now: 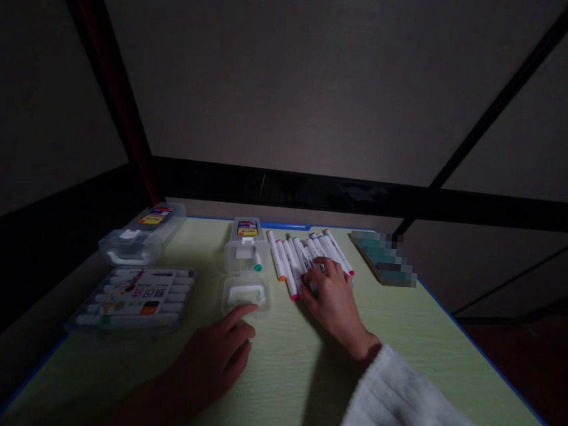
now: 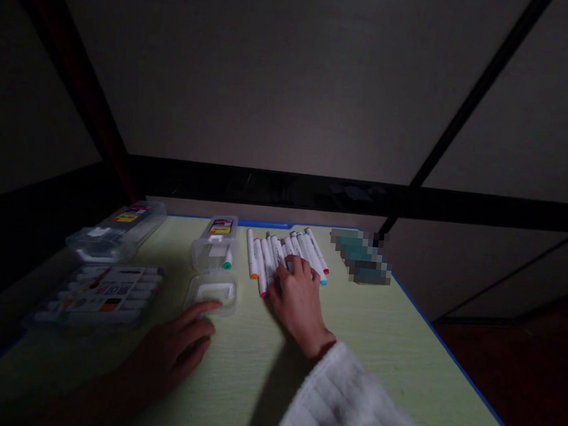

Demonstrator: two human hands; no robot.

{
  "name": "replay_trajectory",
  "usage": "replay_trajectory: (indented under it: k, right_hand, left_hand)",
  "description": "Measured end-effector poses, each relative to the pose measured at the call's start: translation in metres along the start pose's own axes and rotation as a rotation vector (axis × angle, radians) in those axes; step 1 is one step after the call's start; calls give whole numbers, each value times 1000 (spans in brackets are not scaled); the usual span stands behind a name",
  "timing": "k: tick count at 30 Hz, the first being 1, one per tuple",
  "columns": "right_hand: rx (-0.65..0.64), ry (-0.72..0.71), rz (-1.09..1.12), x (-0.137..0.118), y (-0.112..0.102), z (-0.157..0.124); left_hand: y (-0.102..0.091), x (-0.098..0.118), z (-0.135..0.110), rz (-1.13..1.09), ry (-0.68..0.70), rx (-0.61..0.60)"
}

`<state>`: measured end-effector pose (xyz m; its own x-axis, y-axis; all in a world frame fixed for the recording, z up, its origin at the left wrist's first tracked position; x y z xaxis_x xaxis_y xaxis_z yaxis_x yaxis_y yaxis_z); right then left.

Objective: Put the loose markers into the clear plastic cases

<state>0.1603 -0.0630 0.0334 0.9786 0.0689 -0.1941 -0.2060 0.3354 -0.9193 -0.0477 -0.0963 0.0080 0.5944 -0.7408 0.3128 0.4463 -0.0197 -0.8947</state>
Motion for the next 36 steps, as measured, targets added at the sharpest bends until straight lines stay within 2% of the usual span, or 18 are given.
replay_trajectory:
  k: [11,19,28,36]
  right_hand:
    - [-28,-35,-90,-4,7,-4]
    - [5,-58,-108,-8,11,-6]
    - [-23,-22,-110,-8,8,-5]
    - [53,2,-50,-6,4,-2]
  left_hand:
    - [-1,1,1,18,-3,-3]
    - [-2,3,1,47,3,-15]
    - [-2,2,2,40,11,-23]
    - [-1,2,0,37,3,-20]
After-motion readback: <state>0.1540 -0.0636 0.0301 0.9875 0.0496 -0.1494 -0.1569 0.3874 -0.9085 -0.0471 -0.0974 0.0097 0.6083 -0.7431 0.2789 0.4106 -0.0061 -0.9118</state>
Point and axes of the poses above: each hand's wrist, its own z-axis towards the middle knuckle, its own y-axis out of the palm, x = y × z, the point moved 3 cm from there along z, towards the middle knuckle, and after that the axes turned 3 degrees about y, right-handed, at the moved point
